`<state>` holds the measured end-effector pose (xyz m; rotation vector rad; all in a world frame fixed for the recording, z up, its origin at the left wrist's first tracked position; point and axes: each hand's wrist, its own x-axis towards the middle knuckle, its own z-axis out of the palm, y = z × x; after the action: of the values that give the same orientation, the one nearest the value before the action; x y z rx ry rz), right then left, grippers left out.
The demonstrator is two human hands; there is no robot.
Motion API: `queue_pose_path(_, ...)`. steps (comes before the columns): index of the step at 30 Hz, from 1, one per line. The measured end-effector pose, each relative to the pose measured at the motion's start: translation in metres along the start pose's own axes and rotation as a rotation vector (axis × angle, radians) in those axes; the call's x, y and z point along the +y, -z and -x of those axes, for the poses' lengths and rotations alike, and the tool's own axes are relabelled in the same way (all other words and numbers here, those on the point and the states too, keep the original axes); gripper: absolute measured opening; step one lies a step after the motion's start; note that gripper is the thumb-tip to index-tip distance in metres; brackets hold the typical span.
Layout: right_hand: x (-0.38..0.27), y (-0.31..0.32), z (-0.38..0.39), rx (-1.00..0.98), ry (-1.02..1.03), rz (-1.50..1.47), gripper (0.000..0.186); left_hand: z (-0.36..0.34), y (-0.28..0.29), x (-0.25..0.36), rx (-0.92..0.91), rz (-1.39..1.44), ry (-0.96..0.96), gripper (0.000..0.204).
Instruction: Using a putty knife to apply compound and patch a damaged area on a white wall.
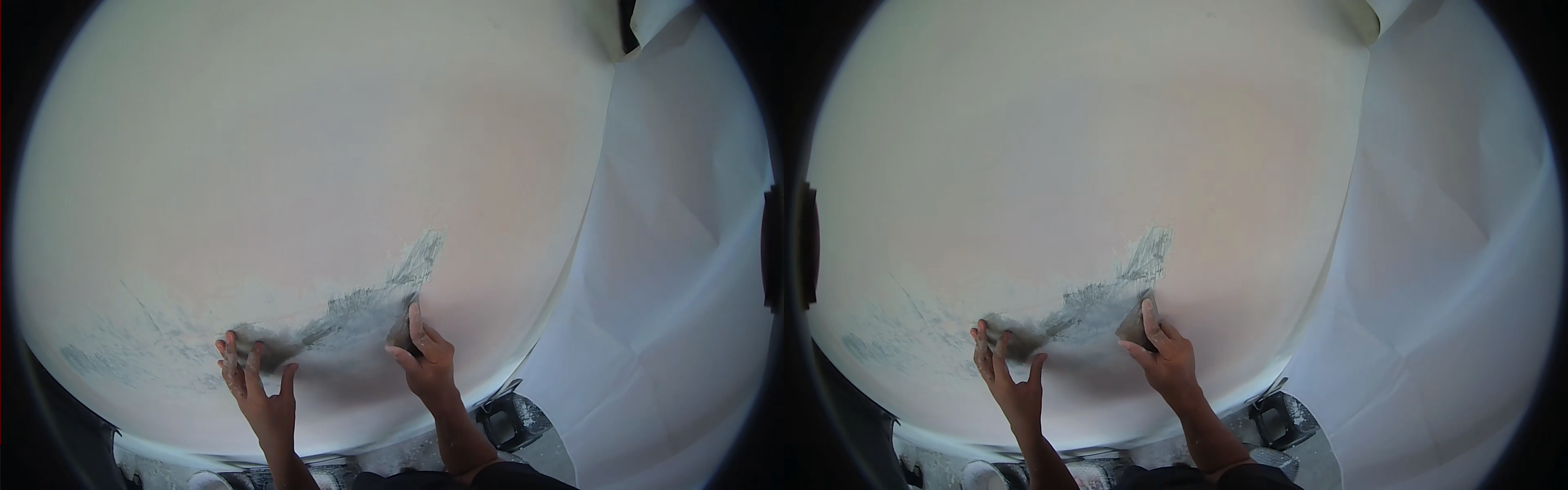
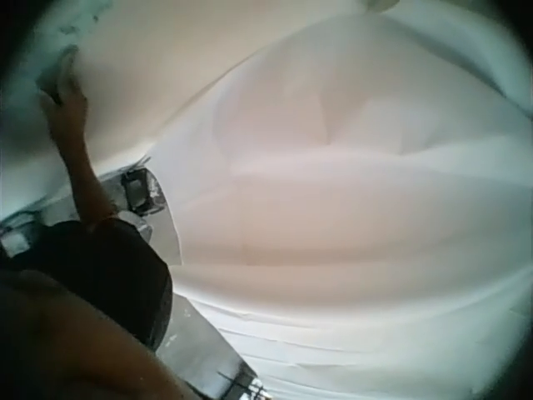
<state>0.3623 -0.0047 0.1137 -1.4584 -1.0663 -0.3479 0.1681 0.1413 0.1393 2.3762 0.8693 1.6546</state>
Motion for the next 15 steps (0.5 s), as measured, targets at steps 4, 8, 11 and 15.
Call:
queue_pose_path(4, 0.006, -0.008, 0.024, -0.057, -0.026, 0.008, 0.072, 0.0, -0.001, -0.005, 0.002, -0.002, 0.017, 0.062)
queue_pose_path(8, 0.01, -0.009, 0.006, 0.002, 0.048, 0.055, 0.077, -0.003, 0.0, -0.001, -0.013, -0.071, -0.003, 0.069)
queue_pose_path(11, 0.013, -0.012, 0.014, 0.02, 0.04, -0.034, 0.078, -0.003, 0.0, -0.001, -0.005, -0.063, -0.018, 0.069)
queue_pose_path(15, 0.023, -0.02, 0.037, -0.027, 0.069, 0.155, 0.076, -0.003, -0.001, -0.004, -0.005, -0.057, -0.03, 0.069)
